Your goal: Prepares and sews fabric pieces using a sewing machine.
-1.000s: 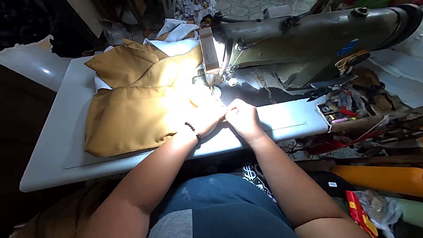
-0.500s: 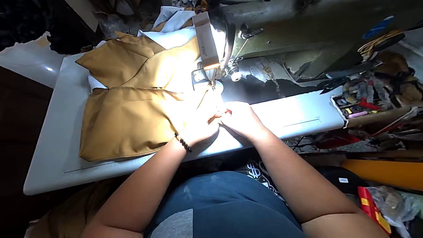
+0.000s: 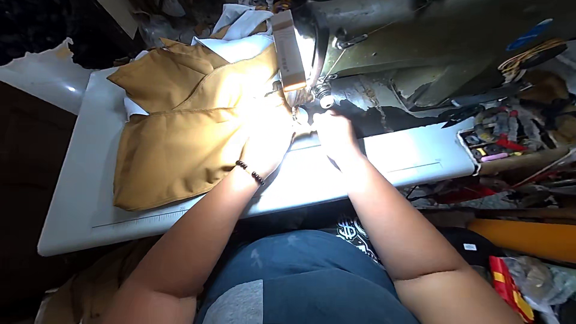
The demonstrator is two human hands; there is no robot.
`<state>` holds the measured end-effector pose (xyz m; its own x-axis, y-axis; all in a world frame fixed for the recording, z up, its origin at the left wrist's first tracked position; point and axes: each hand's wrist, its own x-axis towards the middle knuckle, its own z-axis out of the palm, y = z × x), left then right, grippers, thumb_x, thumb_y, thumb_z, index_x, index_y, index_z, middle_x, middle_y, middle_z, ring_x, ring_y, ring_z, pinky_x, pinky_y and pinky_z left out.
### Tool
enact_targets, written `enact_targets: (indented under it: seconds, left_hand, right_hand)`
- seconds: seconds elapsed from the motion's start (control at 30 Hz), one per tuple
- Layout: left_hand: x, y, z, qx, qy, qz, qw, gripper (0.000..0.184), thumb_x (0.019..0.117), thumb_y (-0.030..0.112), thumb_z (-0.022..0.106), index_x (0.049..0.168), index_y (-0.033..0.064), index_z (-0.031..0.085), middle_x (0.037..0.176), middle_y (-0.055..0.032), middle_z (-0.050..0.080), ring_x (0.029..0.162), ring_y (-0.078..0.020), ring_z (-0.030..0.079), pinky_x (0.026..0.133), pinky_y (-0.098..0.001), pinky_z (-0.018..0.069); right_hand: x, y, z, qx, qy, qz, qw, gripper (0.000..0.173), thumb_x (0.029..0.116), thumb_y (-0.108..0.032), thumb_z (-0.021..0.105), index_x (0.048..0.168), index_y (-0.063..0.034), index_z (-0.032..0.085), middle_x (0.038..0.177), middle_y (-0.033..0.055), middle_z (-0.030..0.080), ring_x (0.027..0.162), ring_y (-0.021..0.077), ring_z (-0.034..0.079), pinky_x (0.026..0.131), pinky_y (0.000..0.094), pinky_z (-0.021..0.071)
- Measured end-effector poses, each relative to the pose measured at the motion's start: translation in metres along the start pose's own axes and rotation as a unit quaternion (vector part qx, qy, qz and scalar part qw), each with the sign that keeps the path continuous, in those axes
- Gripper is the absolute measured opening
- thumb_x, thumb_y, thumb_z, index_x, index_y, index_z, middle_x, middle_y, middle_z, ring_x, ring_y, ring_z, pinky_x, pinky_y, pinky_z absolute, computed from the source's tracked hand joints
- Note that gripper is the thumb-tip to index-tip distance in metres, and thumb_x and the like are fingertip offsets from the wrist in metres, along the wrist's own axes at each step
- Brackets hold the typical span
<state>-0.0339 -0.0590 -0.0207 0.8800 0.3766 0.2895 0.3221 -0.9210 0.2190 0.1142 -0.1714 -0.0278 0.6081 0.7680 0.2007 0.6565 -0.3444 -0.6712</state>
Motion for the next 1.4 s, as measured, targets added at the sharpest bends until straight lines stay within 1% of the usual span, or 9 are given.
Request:
enact_targets:
  seconds: [0.23, 0.47, 0.6, 0.67, 0.77, 0.97, 1.13, 1.23, 1.4]
  left_hand:
    - [-0.141, -0.094, -0.099, 0.079, -0.125, -0.156, 0.977, 0.068, 0.0772, 0.048, 0.085, 0.125, 0.0039, 0.066, 0.125, -0.0292, 0.062, 0.12, -0.0557, 0.055, 0.091, -0.0783, 0.0394]
    - [-0.235, -0.146, -0.118, 0.102, -0.007, -0.277, 0.956, 0.026, 0.0967, 0.011, 0.055, 0.114, 0.0003, 0.072, 0.123, -0.0341, 0.06, 0.117, -0.0628, 0.051, 0.092, -0.0805, 0.0312]
    - [-0.218, -0.131, -0.131, -0.006, 0.145, -0.299, 0.943, 0.036, 0.108, 0.011, 0.037, 0.126, -0.013, 0.057, 0.116, -0.0285, 0.063, 0.085, -0.0241, 0.067, 0.076, -0.0395, 0.0568]
    - [-0.216, -0.135, -0.145, -0.117, 0.239, -0.242, 0.933, 0.035, 0.1098, 0.013, 0.039, 0.129, -0.0143, 0.05, 0.119, -0.0183, 0.061, 0.098, -0.0072, 0.067, 0.088, -0.0264, 0.0588]
    - [-0.218, -0.131, -0.17, -0.029, 0.283, -0.122, 0.951, 0.025, 0.1071, 0.006, 0.046, 0.116, -0.0135, 0.059, 0.121, -0.0175, 0.064, 0.12, -0.017, 0.062, 0.106, -0.034, 0.0501]
    - [-0.178, -0.124, -0.164, 0.129, -0.086, -0.401, 0.903, 0.032, 0.1029, 0.001, 0.046, 0.129, -0.0077, 0.062, 0.132, -0.0413, 0.055, 0.124, -0.0618, 0.051, 0.099, -0.0785, 0.0377]
    - [-0.069, -0.03, -0.094, -0.015, 0.034, 0.008, 0.999, 0.028, 0.0967, 0.004, 0.051, 0.111, 0.0, 0.075, 0.111, -0.0237, 0.072, 0.106, -0.0415, 0.069, 0.092, -0.0589, 0.0537]
    - [-0.011, 0.014, -0.046, -0.104, -0.155, -0.006, 0.982, 0.026, 0.1043, 0.014, 0.049, 0.111, 0.0062, 0.073, 0.106, -0.0171, 0.072, 0.104, -0.0352, 0.068, 0.088, -0.0583, 0.0499]
    - [0.0, 0.003, -0.005, -0.197, -0.201, -0.001, 0.96, 0.026, 0.1028, 0.017, 0.05, 0.107, 0.0019, 0.071, 0.095, -0.0155, 0.07, 0.094, -0.0306, 0.067, 0.082, -0.0554, 0.0492]
  right_hand:
    - [0.005, 0.007, 0.006, 0.013, -0.052, -0.061, 0.997, 0.028, 0.089, -0.027, 0.078, 0.104, -0.003, 0.076, 0.1, 0.0147, 0.071, 0.102, 0.0304, 0.064, 0.094, 0.047, 0.0484]
    - [0.016, 0.0, 0.013, 0.008, -0.08, -0.044, 0.996, 0.035, 0.09, -0.039, 0.077, 0.106, -0.0075, 0.077, 0.109, 0.0129, 0.069, 0.112, 0.031, 0.061, 0.095, 0.0569, 0.0433]
    - [0.015, 0.0, 0.009, 0.177, -0.062, -0.044, 0.981, 0.027, 0.0953, -0.018, 0.072, 0.105, 0.0069, 0.07, 0.104, 0.017, 0.069, 0.093, 0.0203, 0.066, 0.087, 0.0376, 0.0532]
    - [-0.005, -0.02, -0.007, 0.38, -0.11, 0.09, 0.914, 0.026, 0.1056, -0.015, 0.057, 0.122, 0.0042, 0.056, 0.098, 0.0101, 0.068, 0.071, 0.01, 0.067, 0.065, 0.0229, 0.0577]
    - [-0.072, -0.033, -0.014, 0.565, -0.156, 0.234, 0.776, 0.022, 0.1085, -0.03, 0.047, 0.125, -0.0165, 0.052, 0.073, 0.0038, 0.062, 0.048, 0.0092, 0.057, 0.046, 0.0218, 0.05]
    - [-0.109, -0.019, -0.007, 0.553, -0.232, 0.197, 0.776, 0.023, 0.106, -0.004, 0.048, 0.127, -0.0034, 0.056, 0.08, 0.0077, 0.069, 0.062, 0.0119, 0.068, 0.06, 0.0246, 0.0599]
    - [-0.1, -0.022, -0.009, 0.545, -0.226, 0.22, 0.777, 0.021, 0.1099, -0.015, 0.044, 0.103, -0.0025, 0.06, 0.071, 0.0048, 0.067, 0.059, 0.0099, 0.067, 0.057, 0.0216, 0.0574]
    - [-0.098, -0.024, -0.011, 0.562, -0.194, 0.244, 0.766, 0.029, 0.1116, -0.02, 0.039, 0.097, -0.0061, 0.06, 0.066, 0.002, 0.066, 0.055, 0.0073, 0.064, 0.054, 0.0199, 0.055]
    - [-0.101, -0.016, -0.023, 0.566, -0.145, 0.239, 0.775, 0.033, 0.1117, -0.016, 0.034, 0.099, -0.0044, 0.061, 0.065, 0.0046, 0.067, 0.053, 0.0101, 0.065, 0.052, 0.0231, 0.0575]
